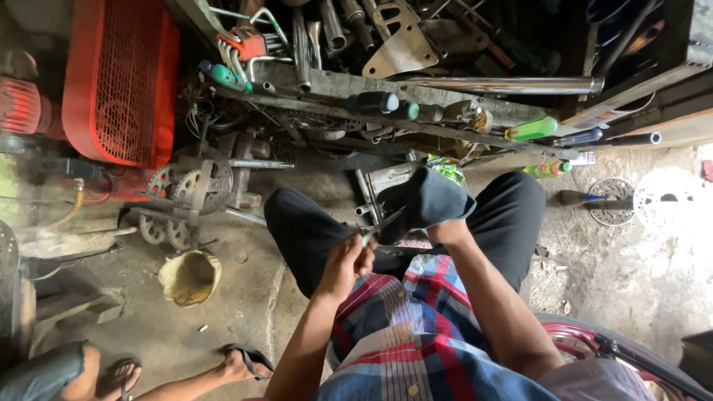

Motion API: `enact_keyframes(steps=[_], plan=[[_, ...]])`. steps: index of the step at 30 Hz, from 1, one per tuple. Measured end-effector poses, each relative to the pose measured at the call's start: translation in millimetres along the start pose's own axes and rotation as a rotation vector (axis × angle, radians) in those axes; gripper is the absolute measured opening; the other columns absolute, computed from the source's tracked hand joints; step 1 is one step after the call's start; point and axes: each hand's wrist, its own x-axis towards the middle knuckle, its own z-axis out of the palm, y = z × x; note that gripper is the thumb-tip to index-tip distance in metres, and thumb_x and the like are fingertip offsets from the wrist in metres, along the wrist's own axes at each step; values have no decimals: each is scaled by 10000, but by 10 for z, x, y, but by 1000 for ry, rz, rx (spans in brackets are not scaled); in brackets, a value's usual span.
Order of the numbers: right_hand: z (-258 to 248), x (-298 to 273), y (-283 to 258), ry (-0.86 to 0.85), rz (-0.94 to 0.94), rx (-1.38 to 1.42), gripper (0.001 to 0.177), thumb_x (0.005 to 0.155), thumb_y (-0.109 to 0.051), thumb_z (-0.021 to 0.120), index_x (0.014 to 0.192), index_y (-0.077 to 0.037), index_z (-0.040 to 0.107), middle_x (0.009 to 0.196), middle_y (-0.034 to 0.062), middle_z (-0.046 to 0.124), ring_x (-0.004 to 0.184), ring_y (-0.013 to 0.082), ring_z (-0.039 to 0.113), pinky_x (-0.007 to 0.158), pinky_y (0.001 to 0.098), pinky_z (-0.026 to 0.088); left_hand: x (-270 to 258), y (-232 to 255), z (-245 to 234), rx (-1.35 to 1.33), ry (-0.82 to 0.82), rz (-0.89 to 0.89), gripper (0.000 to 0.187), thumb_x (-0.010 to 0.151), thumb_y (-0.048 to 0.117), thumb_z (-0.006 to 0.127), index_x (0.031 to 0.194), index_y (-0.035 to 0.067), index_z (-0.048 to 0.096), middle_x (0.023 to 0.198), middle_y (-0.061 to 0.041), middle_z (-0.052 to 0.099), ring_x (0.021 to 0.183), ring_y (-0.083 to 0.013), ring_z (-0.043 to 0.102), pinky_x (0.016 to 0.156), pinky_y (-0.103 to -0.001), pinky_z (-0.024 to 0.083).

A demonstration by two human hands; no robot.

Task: The person sits on the floor in a workshop and cleans a metal mechanical part using a dark cloth. They repeatedly wipe the part, occasionally pausing to adjust their grip or the cloth. At one point, they reach up to a wall-mounted tool rack to select a wrench before returning to the cleaning task.

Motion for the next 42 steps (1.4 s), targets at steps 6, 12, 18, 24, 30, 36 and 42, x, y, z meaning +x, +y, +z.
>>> enact_keyframes(steps=[6,12,18,24,30,36,42], plan=[[-87,201,-202,-61,32,-66,182,759,-77,705,896,-63,586,838,149,571,757,391,569,681,453,475,41,-172,-77,371,225,412,324,1059,249,514,880,-5,604,747,-36,607,668,-128,587,571,-317,495],[146,-55,-18,-27,397,508,86,999,-104,548,998,-43,609,852,47,608,744,205,571,646,354,503,98,-411,-167,604,214,371,395,1076,275,490,780,16,533,590,-39,459,485,-140,447,493,-320,393],[157,173,-325,12,369,475,289,961,-129,603,1202,28,572,1102,82,624,1000,181,589,857,334,527,162,-385,27,131,145,65,426,1090,339,447,767,65,483,591,-2,389,503,-110,355,484,-295,290],[132,218,-386,-150,585,486,155,899,-200,687,999,-104,617,927,72,652,897,221,629,782,365,533,250,-308,108,-491,-35,-271,400,1066,354,491,755,116,411,581,26,328,493,-99,302,513,-287,295],[169,161,-343,172,953,1543,199,1070,-276,610,1107,-80,611,979,95,655,887,235,617,793,379,511,324,-361,-5,-347,38,-228,367,1046,330,517,761,112,438,593,33,345,498,-83,309,490,-270,274],[-7,339,-437,323,1037,1812,324,1004,-399,531,1067,-87,589,1016,104,686,941,262,673,884,422,542,384,-255,-155,-184,80,-167,401,1037,316,530,712,108,423,572,21,358,477,-88,318,469,-277,276],[64,129,-183,244,884,1786,231,1049,-281,540,1129,-67,573,1002,106,657,916,255,647,848,413,538,367,-227,-83,-235,78,-123,393,1049,302,522,725,101,429,559,16,352,479,-92,321,478,-279,278]])
